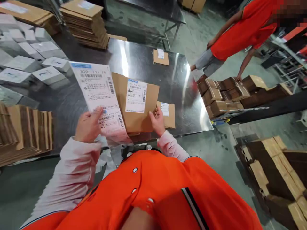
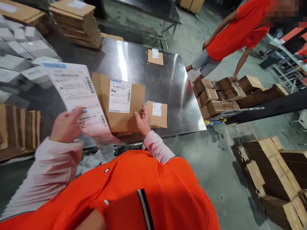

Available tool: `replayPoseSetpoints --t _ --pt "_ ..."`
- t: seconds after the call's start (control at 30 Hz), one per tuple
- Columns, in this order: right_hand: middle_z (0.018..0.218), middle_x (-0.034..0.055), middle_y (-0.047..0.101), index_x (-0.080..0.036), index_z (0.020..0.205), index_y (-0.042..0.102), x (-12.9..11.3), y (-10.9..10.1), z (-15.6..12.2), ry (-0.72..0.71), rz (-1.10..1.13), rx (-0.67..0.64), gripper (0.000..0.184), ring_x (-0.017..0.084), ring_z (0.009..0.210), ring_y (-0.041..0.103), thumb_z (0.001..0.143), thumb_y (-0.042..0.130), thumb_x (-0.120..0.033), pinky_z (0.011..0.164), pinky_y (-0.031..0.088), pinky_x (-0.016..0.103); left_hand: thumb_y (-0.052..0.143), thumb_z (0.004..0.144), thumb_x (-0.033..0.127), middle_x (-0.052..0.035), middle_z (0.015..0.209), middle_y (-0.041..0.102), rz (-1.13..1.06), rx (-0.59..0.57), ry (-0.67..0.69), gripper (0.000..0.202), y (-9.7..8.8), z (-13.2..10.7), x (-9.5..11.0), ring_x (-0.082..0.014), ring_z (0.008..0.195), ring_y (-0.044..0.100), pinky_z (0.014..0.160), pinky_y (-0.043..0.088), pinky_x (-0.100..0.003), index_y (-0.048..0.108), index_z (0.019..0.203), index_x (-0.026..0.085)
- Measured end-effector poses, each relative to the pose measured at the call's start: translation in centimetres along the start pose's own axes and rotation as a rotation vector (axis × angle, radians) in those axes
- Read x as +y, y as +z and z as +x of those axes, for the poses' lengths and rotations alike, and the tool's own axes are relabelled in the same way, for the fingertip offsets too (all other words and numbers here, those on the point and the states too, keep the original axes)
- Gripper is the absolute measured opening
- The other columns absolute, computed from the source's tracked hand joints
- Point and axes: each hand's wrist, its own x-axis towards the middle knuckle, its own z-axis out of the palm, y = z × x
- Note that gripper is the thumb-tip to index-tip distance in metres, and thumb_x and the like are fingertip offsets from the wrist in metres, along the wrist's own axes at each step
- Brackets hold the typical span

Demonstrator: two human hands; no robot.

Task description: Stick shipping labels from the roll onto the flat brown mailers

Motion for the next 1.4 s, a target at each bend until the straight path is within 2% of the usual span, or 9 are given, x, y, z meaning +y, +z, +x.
replayPoseSetpoints --t 0.13,0.23,0.37,0.5,0.63,0.73,0.97,1.2,1.4 --pt "0.143 0.0190 0.055 -0.005 0.146 0.042 1.8 -9.3 3.1 0.104 -0.057 0.171 0.064 0.021 0.129 0.057 0.093 0.045 -0.040 0.112 0.045 0.039 0.086 0.062 0.050 -0.0066 0.099 0.077 -0.318 -0.036 0.005 0.048 -1.2 -2.1 0.1 -0.0299 0.097 0.071 0.086 0.061 -0.045 0.070 0.097 0.023" --pt "0.137 0.0212 0.056 -0.006 0.139 0.051 1.7 -12.3 4.2 0.229 -0.269 0.177 0.065 0.026 0.122 0.057 0.086 0.058 -0.042 0.104 0.049 0.044 0.088 0.061 0.048 -0.0046 0.105 0.077 -0.286 -0.025 0.081 0.047 -1.8 -3.1 -1.5 -0.0279 0.097 0.071 0.089 0.060 -0.043 0.072 0.098 0.024" --pt "0.124 0.0148 0.064 -0.014 0.130 0.059 -1.1 -5.8 1.8 0.160 -0.036 -0.247 0.075 0.022 0.100 0.063 0.064 0.081 -0.043 0.090 0.055 0.038 0.088 0.052 0.059 -0.0086 0.098 0.078 -0.144 -0.076 0.030 0.059 -0.2 -4.7 -3.4 -0.0261 0.087 0.071 0.086 0.059 -0.041 0.073 0.092 0.017" --pt "0.105 0.0085 0.073 -0.016 0.109 0.068 -3.8 2.2 -2.6 0.053 0.342 -0.497 0.048 0.019 0.088 0.067 0.076 0.072 -0.051 0.078 0.057 0.032 0.087 0.044 0.063 -0.0115 0.086 0.077 -0.108 -0.228 -0.080 0.064 1.9 -5.9 -3.3 -0.0277 0.081 0.070 0.079 0.058 -0.040 0.073 0.083 0.015" --pt "0.100 0.0061 0.077 -0.015 0.103 0.072 -5.2 3.2 -3.4 0.054 0.269 -0.670 0.036 0.019 0.089 0.070 0.080 0.072 -0.043 0.083 0.059 0.032 0.084 0.052 0.053 -0.0081 0.081 0.075 -0.167 -0.002 -0.010 0.051 2.0 -5.6 -2.8 -0.0222 0.073 0.066 0.071 0.056 -0.033 0.072 0.083 0.015" --pt "0.110 0.0038 0.076 -0.019 0.117 0.071 -6.8 2.1 -1.6 -0.035 0.131 -0.618 0.041 0.018 0.094 0.072 0.080 0.075 -0.037 0.089 0.058 0.031 0.080 0.055 0.048 -0.0057 0.070 0.070 -0.148 0.043 -0.037 0.038 2.0 -5.4 -3.1 -0.0193 0.063 0.062 0.062 0.052 -0.030 0.070 0.073 0.016" --pt "0.088 0.0026 0.076 -0.017 0.091 0.078 -9.1 2.2 1.5 -0.207 -0.243 -0.616 0.017 0.018 0.085 0.070 0.089 0.067 -0.030 0.085 0.055 0.030 0.077 0.058 0.055 0.0000 0.052 0.057 -0.164 0.117 -0.075 0.043 3.9 -4.8 -5.3 -0.0128 0.051 0.050 0.050 0.041 -0.025 0.055 0.054 0.017" --pt "0.110 0.0070 0.069 -0.016 0.086 0.077 -7.4 6.6 10.9 -0.216 -0.537 -0.537 0.017 0.021 0.114 0.061 0.085 0.068 -0.031 0.107 0.045 0.035 0.095 0.043 0.041 -0.0136 0.098 0.077 -0.331 -0.354 -0.350 0.062 2.7 -3.3 -6.0 -0.0295 0.089 0.071 0.078 0.058 -0.036 0.074 0.094 0.013" --pt "0.119 0.0089 0.067 -0.020 0.090 0.078 -5.2 10.3 16.7 -0.049 -0.721 -0.456 0.022 0.031 0.119 0.058 0.082 0.067 -0.037 0.104 0.046 0.049 0.096 0.042 0.038 -0.0161 0.099 0.077 -0.437 -0.359 -0.515 0.067 2.2 -3.2 -6.7 -0.0344 0.091 0.073 0.077 0.060 -0.042 0.073 0.100 0.013"
